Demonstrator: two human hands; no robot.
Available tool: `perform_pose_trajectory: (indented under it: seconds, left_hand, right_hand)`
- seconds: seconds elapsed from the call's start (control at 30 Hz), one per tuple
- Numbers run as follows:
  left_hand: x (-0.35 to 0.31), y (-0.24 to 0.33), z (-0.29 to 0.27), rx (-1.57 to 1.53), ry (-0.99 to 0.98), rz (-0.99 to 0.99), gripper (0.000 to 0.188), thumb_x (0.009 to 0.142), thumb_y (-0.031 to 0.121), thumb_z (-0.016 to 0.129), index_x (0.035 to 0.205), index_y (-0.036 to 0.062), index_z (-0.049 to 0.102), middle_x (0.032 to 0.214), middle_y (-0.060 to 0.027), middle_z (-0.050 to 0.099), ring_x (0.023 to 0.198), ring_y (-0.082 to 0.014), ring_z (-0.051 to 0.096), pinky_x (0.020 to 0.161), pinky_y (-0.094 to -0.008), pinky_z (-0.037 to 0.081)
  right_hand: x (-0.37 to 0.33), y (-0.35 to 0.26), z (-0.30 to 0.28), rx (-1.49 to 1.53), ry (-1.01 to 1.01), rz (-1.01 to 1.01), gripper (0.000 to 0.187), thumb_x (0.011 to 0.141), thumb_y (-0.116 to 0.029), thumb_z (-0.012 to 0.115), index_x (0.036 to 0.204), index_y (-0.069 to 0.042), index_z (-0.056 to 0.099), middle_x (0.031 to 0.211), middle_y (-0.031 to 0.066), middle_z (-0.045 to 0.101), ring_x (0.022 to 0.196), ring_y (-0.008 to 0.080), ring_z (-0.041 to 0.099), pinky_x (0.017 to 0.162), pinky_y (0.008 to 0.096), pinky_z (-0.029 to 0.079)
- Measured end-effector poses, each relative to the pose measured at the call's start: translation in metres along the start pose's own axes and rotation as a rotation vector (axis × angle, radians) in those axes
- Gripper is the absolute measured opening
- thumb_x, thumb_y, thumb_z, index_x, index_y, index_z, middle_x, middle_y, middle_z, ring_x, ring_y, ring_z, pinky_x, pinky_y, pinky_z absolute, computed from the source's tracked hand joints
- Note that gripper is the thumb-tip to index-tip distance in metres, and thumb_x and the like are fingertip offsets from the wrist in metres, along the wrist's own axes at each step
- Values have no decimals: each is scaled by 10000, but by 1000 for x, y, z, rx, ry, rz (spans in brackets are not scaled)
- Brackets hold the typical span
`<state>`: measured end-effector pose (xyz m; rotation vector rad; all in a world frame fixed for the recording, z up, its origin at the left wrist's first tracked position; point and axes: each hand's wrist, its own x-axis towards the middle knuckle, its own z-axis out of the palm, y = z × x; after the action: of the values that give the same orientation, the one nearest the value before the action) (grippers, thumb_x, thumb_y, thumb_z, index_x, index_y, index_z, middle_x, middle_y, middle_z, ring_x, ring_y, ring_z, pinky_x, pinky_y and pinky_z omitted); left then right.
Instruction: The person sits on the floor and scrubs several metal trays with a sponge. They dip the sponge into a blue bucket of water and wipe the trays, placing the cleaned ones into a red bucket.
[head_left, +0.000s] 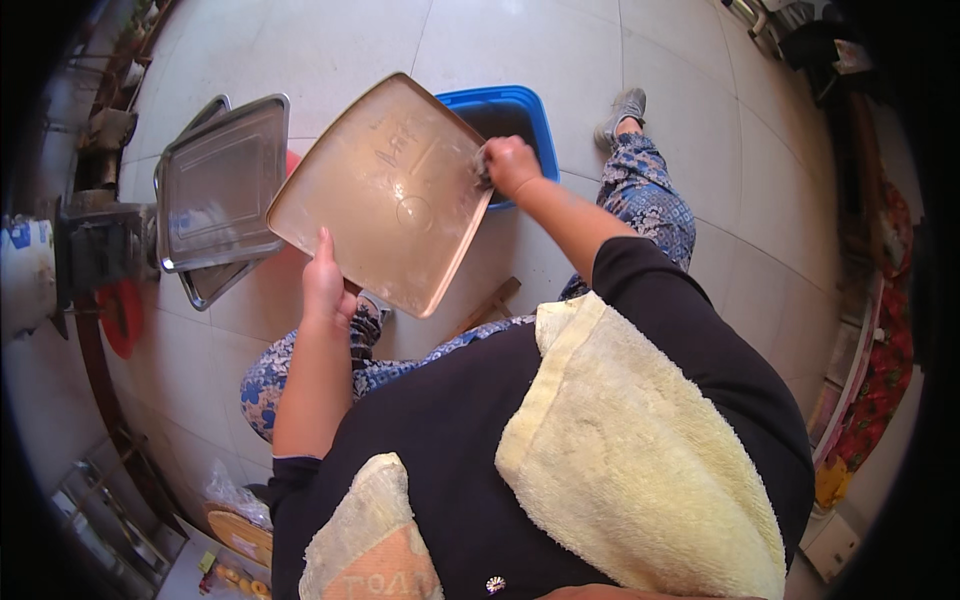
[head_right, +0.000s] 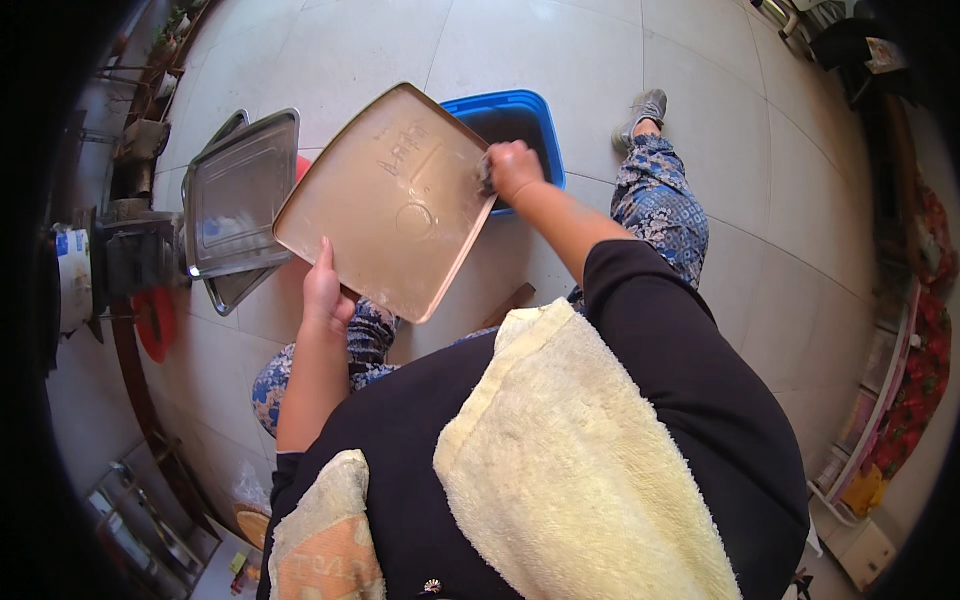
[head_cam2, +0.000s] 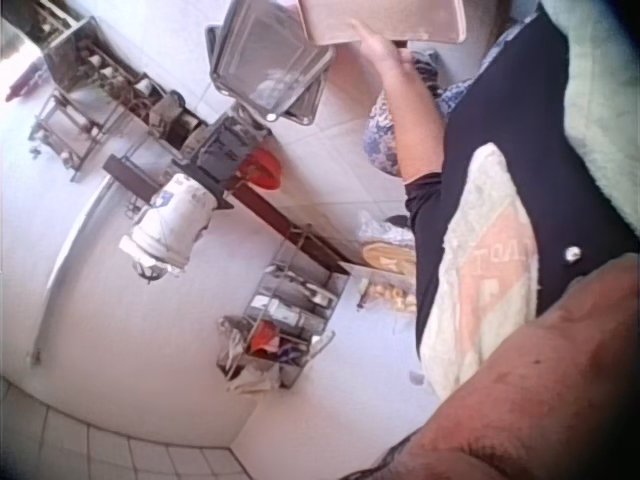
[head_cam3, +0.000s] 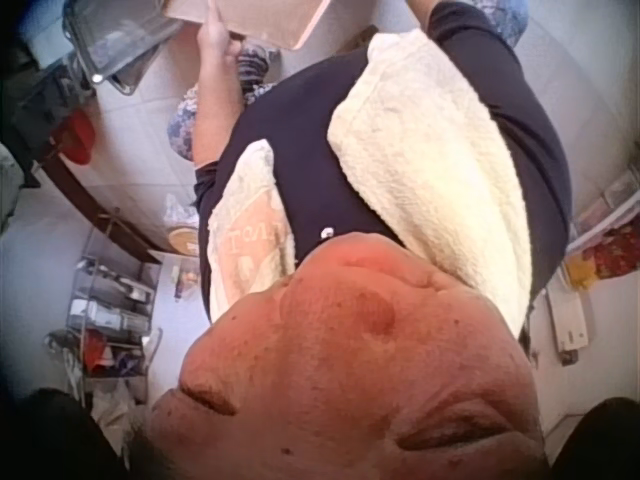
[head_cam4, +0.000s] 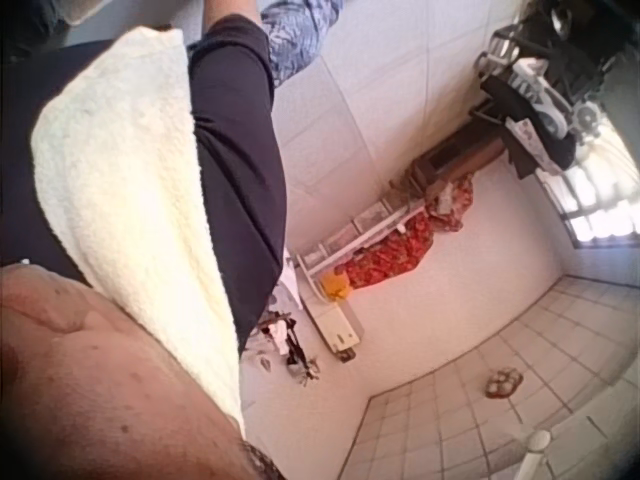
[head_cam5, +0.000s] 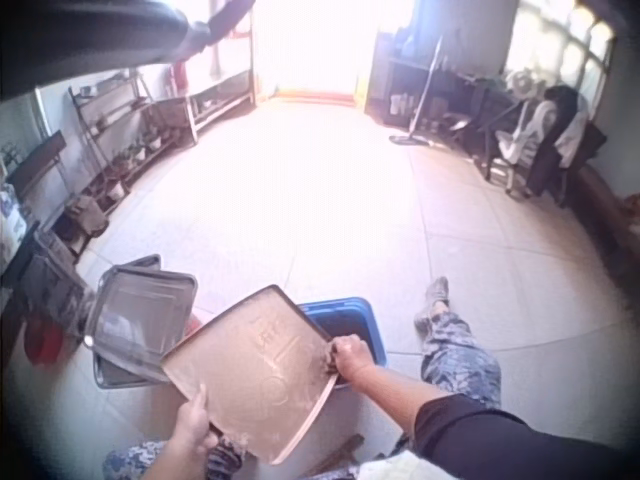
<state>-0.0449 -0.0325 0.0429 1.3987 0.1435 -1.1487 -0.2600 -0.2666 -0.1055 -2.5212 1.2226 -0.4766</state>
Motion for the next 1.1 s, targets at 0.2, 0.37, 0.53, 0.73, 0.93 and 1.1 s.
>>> perform_pose_trajectory:
  seconds: [0.2, 0.37, 0.53, 0.73, 0.93, 1.1]
  left_hand:
    - [-9, 29, -9, 211, 113, 186, 387, 958, 221, 506, 1171, -102, 513, 1089, -151, 618, 915, -238, 638, 767, -310, 528]
    - [-13, 36, -12, 337, 44, 293, 387, 929, 147, 530, 1238, -79, 470, 1169, -159, 583, 1033, -232, 595, 876, -330, 484]
    - [-10, 33, -19, 384, 13, 120, 387, 918, 145, 547, 1234, -70, 481, 1153, -156, 594, 1003, -236, 609, 855, -335, 498]
    - [8, 7, -8, 333, -105, -114, 379, 930, 167, 526, 1231, -57, 476, 1104, -166, 619, 951, -253, 638, 801, -368, 537]
    - [4, -3, 8, 226, -196, -272, 294, 840, 120, 632, 1102, 16, 548, 988, -65, 629, 944, -198, 614, 863, -389, 512]
    - [-14, 2, 11, 107, -521, -293, 452, 756, -9, 567, 1200, 58, 511, 1073, -88, 601, 979, -219, 600, 842, -399, 516]
  right_hand:
    - [16, 39, 15, -167, -237, 203, 222, 860, -86, 480, 1075, -71, 533, 1102, 168, 530, 1003, 350, 567, 835, 469, 501]
    - [2, 59, 83, -234, -681, 365, 363, 848, -112, 529, 1208, -89, 572, 1295, 215, 490, 1137, 383, 537, 933, 461, 472]
    - [26, 46, 45, -81, -604, 570, 362, 802, -106, 593, 1164, -91, 599, 1156, 210, 603, 1101, 369, 565, 935, 393, 464]
    - [20, 10, -62, 554, 58, 326, 450, 751, -16, 542, 1198, -70, 553, 1093, 175, 623, 995, 304, 610, 889, 373, 473]
    - [-50, -124, -79, 784, -253, 43, 369, 787, -24, 581, 1155, -29, 591, 1083, 160, 601, 1016, 270, 586, 915, 324, 460]
    - [-53, -188, -79, 962, -306, -239, 258, 871, -89, 557, 1116, -42, 626, 1156, 133, 586, 1066, 264, 572, 940, 335, 450]
